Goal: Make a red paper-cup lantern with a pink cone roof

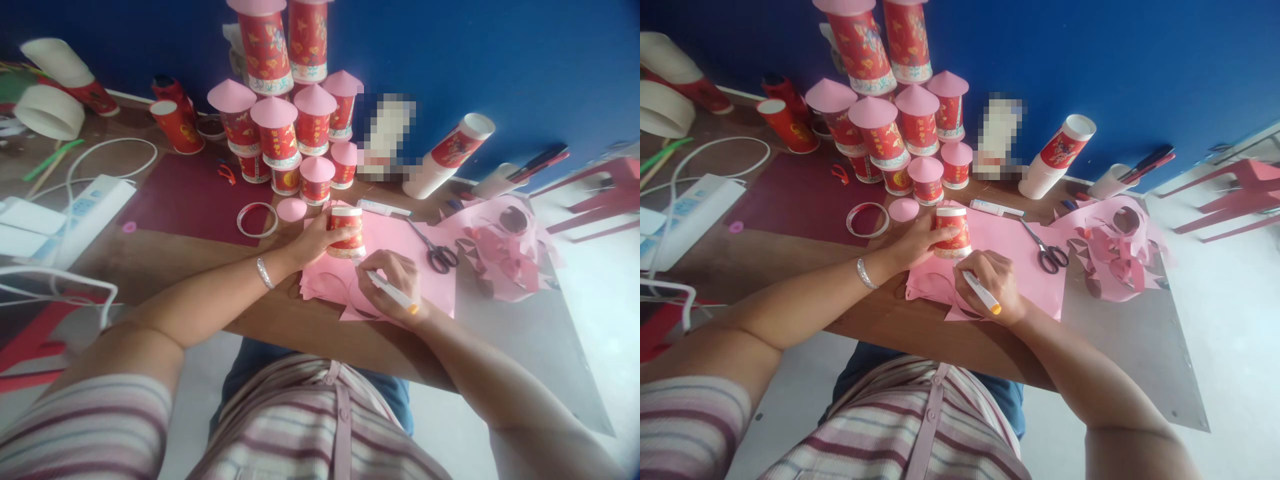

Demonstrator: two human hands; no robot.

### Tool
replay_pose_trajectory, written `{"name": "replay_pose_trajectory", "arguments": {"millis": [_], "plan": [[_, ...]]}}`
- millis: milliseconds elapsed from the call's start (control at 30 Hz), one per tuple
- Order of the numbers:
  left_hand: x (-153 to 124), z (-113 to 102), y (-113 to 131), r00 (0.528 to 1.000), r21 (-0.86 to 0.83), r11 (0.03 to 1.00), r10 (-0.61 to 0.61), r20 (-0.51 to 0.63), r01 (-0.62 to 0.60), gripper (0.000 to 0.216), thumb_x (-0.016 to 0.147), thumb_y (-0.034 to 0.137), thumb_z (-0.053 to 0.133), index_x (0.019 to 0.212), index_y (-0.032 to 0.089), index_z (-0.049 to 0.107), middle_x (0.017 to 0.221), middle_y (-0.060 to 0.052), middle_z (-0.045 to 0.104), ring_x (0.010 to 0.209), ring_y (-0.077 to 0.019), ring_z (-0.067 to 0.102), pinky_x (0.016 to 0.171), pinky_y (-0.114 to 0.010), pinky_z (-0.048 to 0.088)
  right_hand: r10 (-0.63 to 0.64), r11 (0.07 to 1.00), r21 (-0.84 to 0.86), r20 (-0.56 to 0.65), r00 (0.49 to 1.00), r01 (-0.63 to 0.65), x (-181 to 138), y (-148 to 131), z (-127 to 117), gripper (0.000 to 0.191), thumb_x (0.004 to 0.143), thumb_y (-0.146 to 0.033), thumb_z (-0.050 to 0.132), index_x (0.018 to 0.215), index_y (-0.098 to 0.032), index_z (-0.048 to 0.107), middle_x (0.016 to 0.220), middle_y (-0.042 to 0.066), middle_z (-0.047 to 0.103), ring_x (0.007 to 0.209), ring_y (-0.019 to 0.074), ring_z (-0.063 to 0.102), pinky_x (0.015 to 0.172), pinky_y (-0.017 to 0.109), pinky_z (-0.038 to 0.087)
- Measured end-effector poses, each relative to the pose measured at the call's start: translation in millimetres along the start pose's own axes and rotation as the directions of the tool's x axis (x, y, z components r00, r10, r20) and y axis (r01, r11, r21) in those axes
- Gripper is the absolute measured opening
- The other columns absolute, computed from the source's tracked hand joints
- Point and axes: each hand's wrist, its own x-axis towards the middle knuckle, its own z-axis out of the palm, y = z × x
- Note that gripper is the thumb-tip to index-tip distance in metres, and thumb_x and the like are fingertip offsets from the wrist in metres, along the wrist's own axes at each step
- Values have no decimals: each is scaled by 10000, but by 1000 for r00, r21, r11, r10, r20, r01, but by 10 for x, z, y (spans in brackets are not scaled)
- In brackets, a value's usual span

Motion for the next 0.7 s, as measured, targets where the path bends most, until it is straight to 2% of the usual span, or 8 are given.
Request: {"name": "replay_pose_trajectory", "arguments": {"millis": [400, 700], "plan": [[-6, 9, -6, 999, -22, 999, -47, -14, 47, 509, 777, 432, 910, 1119, 211, 604, 1061, -39, 669, 967, -184, 661, 877, -342, 567, -7, 1000, -12, 20, 1000, 7, -25, 12, 24, 180, 933, -99, 658, 901, -252, 569, 681, -47, 655, 543, 122, 575, 552, 244, 466], [-5, 7, -18, 999, -10, 999, -36, -5, 36, 483, 792, 415, 901, 1109, 199, 607, 1049, -50, 689, 966, -198, 680, 884, -368, 567, -14, 1000, -24, 16, 1000, 14, -11, 19, 29, 170, 959, -118, 646, 905, -255, 562, 691, -42, 674, 540, 122, 588, 547, 249, 481]]}}
